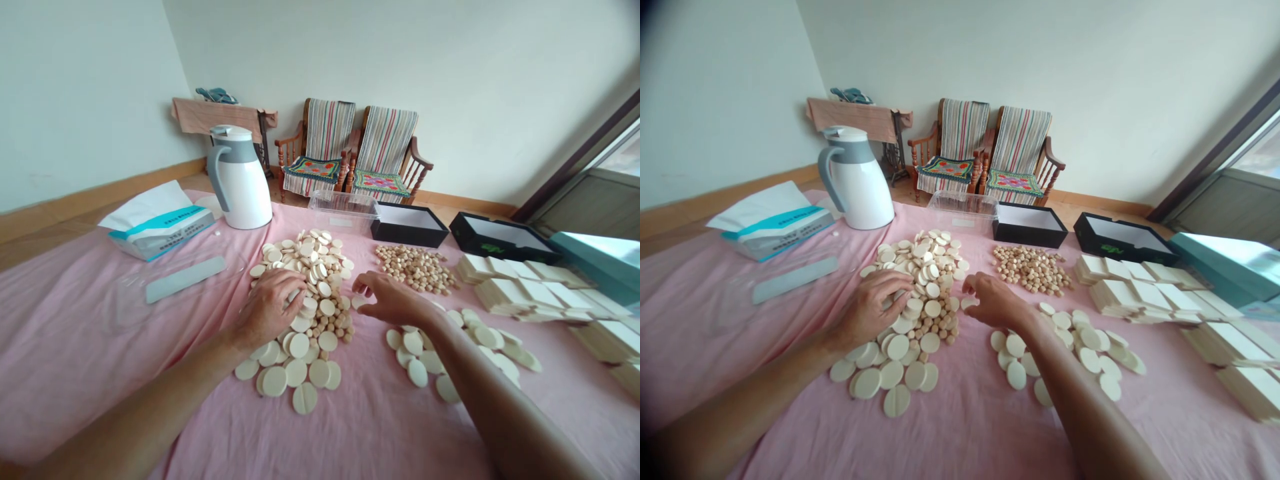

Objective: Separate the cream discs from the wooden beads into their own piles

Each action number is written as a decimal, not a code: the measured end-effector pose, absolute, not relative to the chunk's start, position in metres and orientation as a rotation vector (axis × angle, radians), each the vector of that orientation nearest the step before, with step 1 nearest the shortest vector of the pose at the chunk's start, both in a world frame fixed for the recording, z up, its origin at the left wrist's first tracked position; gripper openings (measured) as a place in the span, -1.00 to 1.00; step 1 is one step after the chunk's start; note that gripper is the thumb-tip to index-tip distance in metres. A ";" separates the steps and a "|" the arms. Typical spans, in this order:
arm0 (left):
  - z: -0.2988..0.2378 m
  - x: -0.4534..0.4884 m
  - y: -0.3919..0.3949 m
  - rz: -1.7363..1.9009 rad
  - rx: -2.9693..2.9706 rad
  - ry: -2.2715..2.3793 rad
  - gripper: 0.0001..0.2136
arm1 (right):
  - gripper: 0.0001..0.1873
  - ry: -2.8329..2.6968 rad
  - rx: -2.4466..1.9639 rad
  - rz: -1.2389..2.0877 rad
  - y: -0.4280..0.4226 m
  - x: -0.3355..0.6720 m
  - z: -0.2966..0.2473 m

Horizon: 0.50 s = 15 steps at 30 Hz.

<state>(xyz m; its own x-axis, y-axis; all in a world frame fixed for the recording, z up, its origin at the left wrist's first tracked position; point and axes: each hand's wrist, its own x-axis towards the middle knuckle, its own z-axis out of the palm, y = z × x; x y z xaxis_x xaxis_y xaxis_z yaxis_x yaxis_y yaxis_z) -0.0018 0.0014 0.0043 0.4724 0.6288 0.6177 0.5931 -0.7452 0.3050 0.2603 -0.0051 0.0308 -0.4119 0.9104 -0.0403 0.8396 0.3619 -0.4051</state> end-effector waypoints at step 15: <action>0.005 -0.001 0.001 1.154 2.645 1.096 -0.88 | -0.79 -2.645 -1.590 0.763 -0.029 0.324 0.088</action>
<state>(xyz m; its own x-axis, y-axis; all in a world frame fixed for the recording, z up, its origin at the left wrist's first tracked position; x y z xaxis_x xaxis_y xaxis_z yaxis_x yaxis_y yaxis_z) -0.0011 0.0006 0.0045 0.4686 0.6285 0.6209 0.5877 -0.7465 0.3121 0.3237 -0.0292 0.0885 -0.4992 0.8231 -0.2709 0.8408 0.3847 -0.3808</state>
